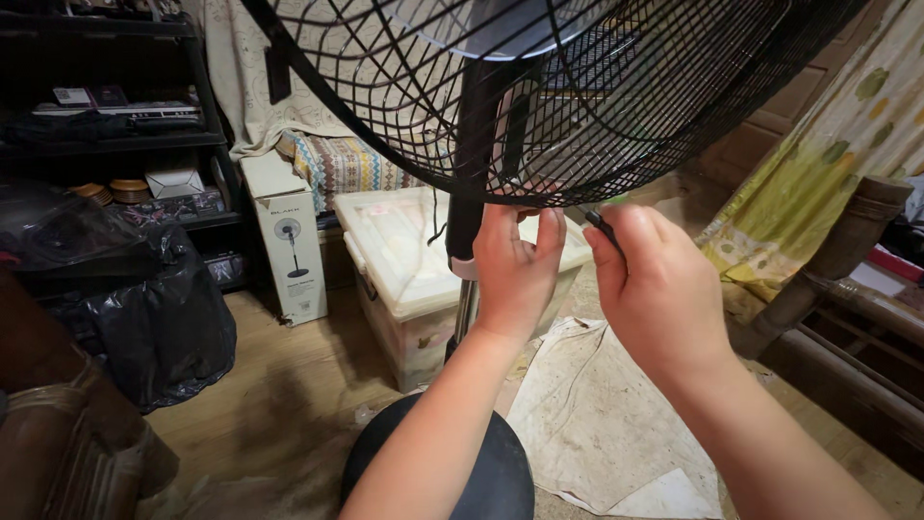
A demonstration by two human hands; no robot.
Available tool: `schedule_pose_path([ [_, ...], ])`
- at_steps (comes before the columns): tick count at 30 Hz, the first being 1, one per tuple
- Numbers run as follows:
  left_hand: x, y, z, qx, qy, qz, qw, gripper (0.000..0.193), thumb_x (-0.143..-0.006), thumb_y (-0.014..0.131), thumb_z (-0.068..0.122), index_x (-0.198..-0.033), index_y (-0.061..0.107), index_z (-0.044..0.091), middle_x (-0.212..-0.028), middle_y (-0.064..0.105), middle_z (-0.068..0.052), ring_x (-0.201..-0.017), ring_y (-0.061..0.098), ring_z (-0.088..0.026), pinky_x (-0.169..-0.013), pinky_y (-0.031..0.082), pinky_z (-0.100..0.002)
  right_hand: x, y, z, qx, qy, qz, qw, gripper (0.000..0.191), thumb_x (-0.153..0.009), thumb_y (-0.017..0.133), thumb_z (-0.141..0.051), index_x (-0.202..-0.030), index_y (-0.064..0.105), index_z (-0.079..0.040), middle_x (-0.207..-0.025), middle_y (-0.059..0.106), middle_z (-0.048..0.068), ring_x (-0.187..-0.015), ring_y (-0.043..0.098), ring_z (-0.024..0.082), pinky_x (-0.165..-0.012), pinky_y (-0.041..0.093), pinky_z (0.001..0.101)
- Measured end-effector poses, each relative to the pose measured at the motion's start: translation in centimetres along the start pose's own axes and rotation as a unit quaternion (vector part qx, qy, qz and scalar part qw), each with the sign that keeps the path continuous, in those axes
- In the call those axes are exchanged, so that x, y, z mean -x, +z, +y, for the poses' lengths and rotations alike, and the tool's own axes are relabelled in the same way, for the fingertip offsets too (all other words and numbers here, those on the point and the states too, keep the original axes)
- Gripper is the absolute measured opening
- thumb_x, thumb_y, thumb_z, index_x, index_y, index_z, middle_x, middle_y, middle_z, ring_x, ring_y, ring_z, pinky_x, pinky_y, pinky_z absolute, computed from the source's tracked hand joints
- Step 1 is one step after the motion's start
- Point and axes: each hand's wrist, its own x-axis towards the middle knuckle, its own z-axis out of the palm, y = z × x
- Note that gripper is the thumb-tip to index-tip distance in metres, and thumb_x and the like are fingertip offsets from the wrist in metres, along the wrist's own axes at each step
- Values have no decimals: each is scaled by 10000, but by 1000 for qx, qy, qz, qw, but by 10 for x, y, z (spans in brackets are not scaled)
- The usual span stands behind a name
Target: The person services a pedestal fan in a cluttered bedroom. They remove the front grille, use a screwdriver to loosen the blade cap, take off the transparent fan blades, set them on a box, and begin reattaching the grille at the end.
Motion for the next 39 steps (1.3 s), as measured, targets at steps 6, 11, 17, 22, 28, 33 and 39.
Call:
schedule_pose_path([
  [6, 1, 3, -4, 11, 10, 5, 1000, 250, -1019, 710, 5, -1255, 624, 5, -1149, 677, -81, -1018, 710, -160, -914, 583, -294, 1, 3, 7, -37, -9, 2, 999, 162, -1068, 721, -149, -1160, 649, -37, -1017, 690, 164, -890, 684, 381, -739, 544, 458],
  [11, 5, 2, -7, 22, 19, -3, 1000, 261, -1051, 697, -2, -1297, 608, 2, -1181, 672, -71, -1041, 686, -145, -951, 573, -287, 3, 18, 8, -160, 134, -5, 978, 212, -1082, 728, -208, -1125, 623, -30, -881, 707, 121, -734, 704, 285, -687, 557, 398],
  [17, 6, 5, -13, 92, -12, -5, 996, 280, -1051, 670, -13, -1318, 585, 2, -1216, 648, -65, -1089, 670, -140, -968, 563, -274, -5, 8, 24, -35, -76, 18, 996, 170, -1020, 800, -172, -1081, 698, -50, -906, 666, 113, -805, 672, 300, -703, 535, 416],
  [22, 7, 5, -14, 66, -8, -7, 998, 283, -1055, 685, -19, -1318, 584, -3, -1206, 657, -66, -1078, 668, -137, -960, 566, -275, -5, 0, 25, 34, -162, 37, 985, 89, -1016, 758, -72, -1094, 743, -114, -973, 670, 78, -868, 670, 280, -747, 537, 416],
  [28, 7, 8, -13, 100, -25, 0, 995, 261, -1060, 677, -4, -1305, 586, 7, -1204, 631, -56, -1065, 655, -125, -915, 584, -273, 6, 19, 15, -182, 97, 17, 978, 211, -1091, 693, -180, -1184, 578, -30, -933, 663, 107, -776, 689, 242, -693, 552, 363],
  [33, 8, 8, -13, 74, 3, 6, 997, 274, -1063, 680, -7, -1316, 576, 8, -1198, 646, -54, -1072, 654, -131, -952, 564, -274, 0, 12, 23, -156, 169, -59, 971, 100, -1133, 610, -121, -1167, 585, -30, -891, 717, 103, -782, 725, 265, -718, 560, 400],
  [39, 7, 8, -11, 49, -10, 10, 999, 245, -1056, 692, 29, -1283, 600, 16, -1173, 663, -51, -1048, 665, -135, -934, 571, -286, 2, 3, 14, -21, -86, -5, 996, 187, -1010, 702, -8, -1194, 676, -32, -1085, 682, 161, -959, 672, 376, -816, 552, 454],
])
